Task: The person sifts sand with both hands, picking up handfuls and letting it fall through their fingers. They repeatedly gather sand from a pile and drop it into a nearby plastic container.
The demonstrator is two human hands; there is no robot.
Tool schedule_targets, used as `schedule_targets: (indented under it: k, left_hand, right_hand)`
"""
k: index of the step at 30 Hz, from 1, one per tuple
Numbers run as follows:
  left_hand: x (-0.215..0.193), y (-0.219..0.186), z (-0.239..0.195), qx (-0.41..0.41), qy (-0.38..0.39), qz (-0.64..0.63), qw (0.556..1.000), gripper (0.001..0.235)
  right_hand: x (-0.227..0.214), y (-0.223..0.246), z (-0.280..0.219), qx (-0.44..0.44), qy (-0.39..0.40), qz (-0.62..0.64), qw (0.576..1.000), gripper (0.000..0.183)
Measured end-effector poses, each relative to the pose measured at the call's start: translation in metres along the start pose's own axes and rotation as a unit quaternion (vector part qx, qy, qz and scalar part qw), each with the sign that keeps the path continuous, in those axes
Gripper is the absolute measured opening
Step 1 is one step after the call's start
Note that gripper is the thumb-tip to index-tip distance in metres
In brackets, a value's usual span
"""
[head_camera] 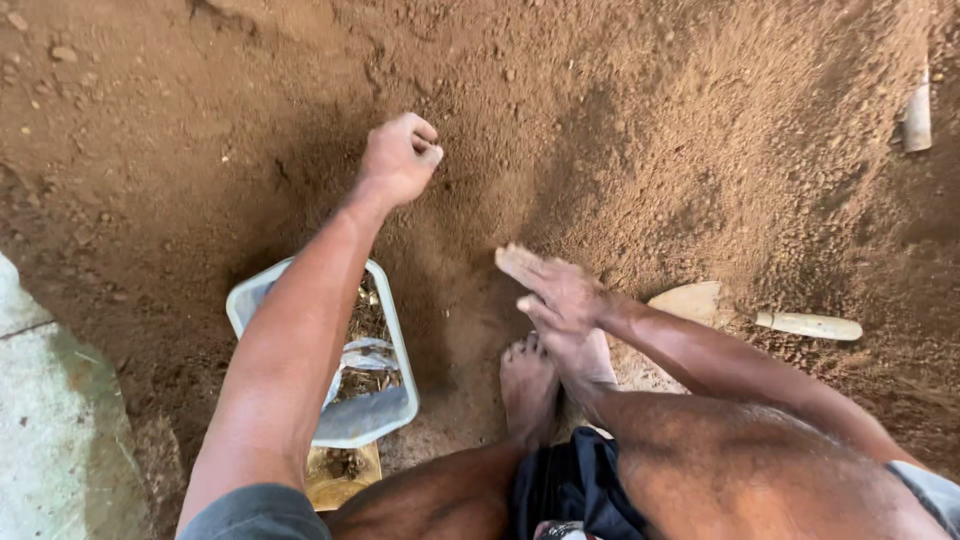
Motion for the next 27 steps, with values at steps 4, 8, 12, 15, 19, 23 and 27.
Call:
schedule_targets:
  k: [4,8,12,15,19,23,27]
  left_hand:
    - [0.020,-0.048,0.005,0.083,-0.024,0.065,0.994,0.038]
    - [0.036,-0.091,0.018,0.126,0.007,0.106,0.986,0.041]
    - [0.048,-0.120,0.019,0.217,-0.027,0.147,0.965,0.040]
    - [0.066,-0.124,0.025,0.257,-0.023,0.186,0.948,0.038]
    - [0.099,-0.111,0.038,0.257,0.000,0.271,0.928,0.025]
    - [0.113,-0.108,0.049,0.244,0.029,0.297,0.923,0.024]
    - [0.103,-0.108,0.045,0.192,0.053,0.241,0.950,0.023]
  right_hand:
    - [-0.005,-0.099,-0.008,0.370,0.100,0.192,0.904,0.085]
    - [-0.093,-0.157,-0.033,0.504,-0.045,0.230,0.831,0.100]
    - [-0.196,-0.109,-0.042,0.302,-0.306,0.150,0.890,0.065]
    - [-0.181,0.015,-0.056,-0.127,-0.316,0.109,0.934,0.060]
    - [-0.039,0.015,-0.087,0.058,-0.027,0.216,0.974,0.078]
    - [-0.005,-0.014,-0.091,0.099,-0.040,0.031,0.994,0.059]
    - [0.014,0.003,-0.063,0.239,-0.054,-0.092,0.965,0.038]
Point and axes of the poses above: each hand's wrist, its own z-axis towards the middle knuckle, its own x-axis out of the palm, y = z × x, the point moved 9 cm from there along z, towards the middle knuckle, and after that the axes turned 11 degrees about z, right-handed, at the moved point
